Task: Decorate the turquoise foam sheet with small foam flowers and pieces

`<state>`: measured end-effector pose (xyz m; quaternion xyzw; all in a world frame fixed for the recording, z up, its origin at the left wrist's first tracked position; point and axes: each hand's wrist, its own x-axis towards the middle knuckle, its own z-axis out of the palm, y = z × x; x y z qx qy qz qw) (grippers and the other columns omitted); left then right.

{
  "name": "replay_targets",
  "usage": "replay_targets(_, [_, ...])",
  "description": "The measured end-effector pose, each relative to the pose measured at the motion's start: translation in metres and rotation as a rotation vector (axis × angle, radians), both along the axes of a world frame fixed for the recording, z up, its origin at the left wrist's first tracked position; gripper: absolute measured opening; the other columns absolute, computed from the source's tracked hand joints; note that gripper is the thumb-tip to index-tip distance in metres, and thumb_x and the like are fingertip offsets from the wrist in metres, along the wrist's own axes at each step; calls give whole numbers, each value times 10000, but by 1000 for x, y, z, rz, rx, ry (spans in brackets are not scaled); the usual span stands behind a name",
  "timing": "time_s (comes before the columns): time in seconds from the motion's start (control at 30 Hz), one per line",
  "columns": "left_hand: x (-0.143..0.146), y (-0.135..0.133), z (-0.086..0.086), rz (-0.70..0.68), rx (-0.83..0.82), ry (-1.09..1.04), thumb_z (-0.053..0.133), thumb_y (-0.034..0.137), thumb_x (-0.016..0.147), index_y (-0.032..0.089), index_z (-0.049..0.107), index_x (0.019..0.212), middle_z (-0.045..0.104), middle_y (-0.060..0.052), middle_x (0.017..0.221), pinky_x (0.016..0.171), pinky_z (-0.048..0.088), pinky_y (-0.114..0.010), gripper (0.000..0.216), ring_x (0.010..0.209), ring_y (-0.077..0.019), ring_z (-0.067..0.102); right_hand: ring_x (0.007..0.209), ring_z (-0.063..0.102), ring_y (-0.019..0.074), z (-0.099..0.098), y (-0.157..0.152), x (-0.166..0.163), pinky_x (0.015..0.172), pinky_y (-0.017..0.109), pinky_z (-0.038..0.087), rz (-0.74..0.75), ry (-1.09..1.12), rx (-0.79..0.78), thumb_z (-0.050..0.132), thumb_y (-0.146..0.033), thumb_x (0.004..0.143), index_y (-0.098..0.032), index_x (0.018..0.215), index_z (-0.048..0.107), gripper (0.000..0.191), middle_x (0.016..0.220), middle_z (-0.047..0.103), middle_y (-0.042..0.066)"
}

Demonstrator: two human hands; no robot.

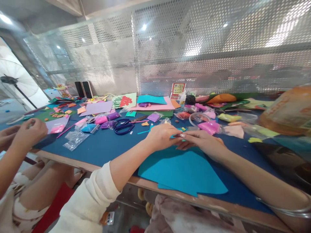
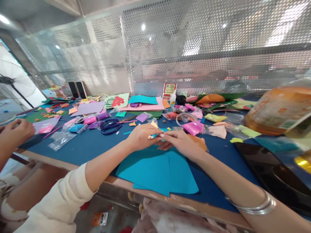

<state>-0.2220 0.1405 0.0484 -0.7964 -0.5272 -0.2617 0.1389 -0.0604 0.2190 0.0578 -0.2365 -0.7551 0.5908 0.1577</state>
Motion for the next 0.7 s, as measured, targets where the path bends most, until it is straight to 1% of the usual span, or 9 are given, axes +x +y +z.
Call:
replay_targets(0.1, [1,0,0,13,-40,24,480,323,892,156,651,962,697,-60,905,748,493,-277,249,858,-174,633,648,679,230,-1,2,0,641,340,529,16,-2,-24,664,-606,604,-147,776,711,492,686,711,82])
replay_targets(0.23, [3,0,-2,8,-47,24,453,311,903,156,643,998,693,-64,931,768,495,-288,263,883,-183,632,660,680,226,-6,9,2,649,331,529,49,1,-55,636,-594,656,-130,818,714,498,718,713,104])
replay_targets(0.3, [3,1,-3,19,-45,4,479,319,889,155,629,1046,686,-74,968,777,501,-299,273,908,-194,630,664,680,219,-8,12,3,658,326,530,50,1,-38,645,-569,667,-137,842,712,470,721,713,97])
replay_targets(0.43, [3,0,-3,58,-55,-32,523,366,857,150,582,1139,671,-89,1017,777,510,-314,359,927,-206,627,673,678,216,-8,14,4,675,335,538,-27,38,37,701,-503,639,-160,903,699,433,758,715,73])
replay_targets(0.53, [3,-2,-2,45,-45,-25,516,342,860,156,588,1123,672,-77,1023,779,506,-297,330,935,-195,624,671,676,224,-7,13,3,668,343,542,-42,19,92,713,-501,620,-171,848,694,401,731,711,65])
replay_targets(0.6, [4,-3,-1,32,-31,-10,512,314,862,162,612,1077,678,-65,1005,767,502,-282,282,927,-185,623,657,675,220,-6,12,2,655,337,542,-10,-3,118,686,-524,645,-178,803,682,381,685,704,58])
replay_targets(0.7, [4,-4,1,27,-20,14,494,298,876,172,645,988,687,-50,959,734,491,-264,226,896,-173,626,642,674,210,-4,11,3,638,324,537,44,-24,131,625,-562,693,-183,788,673,394,676,703,50])
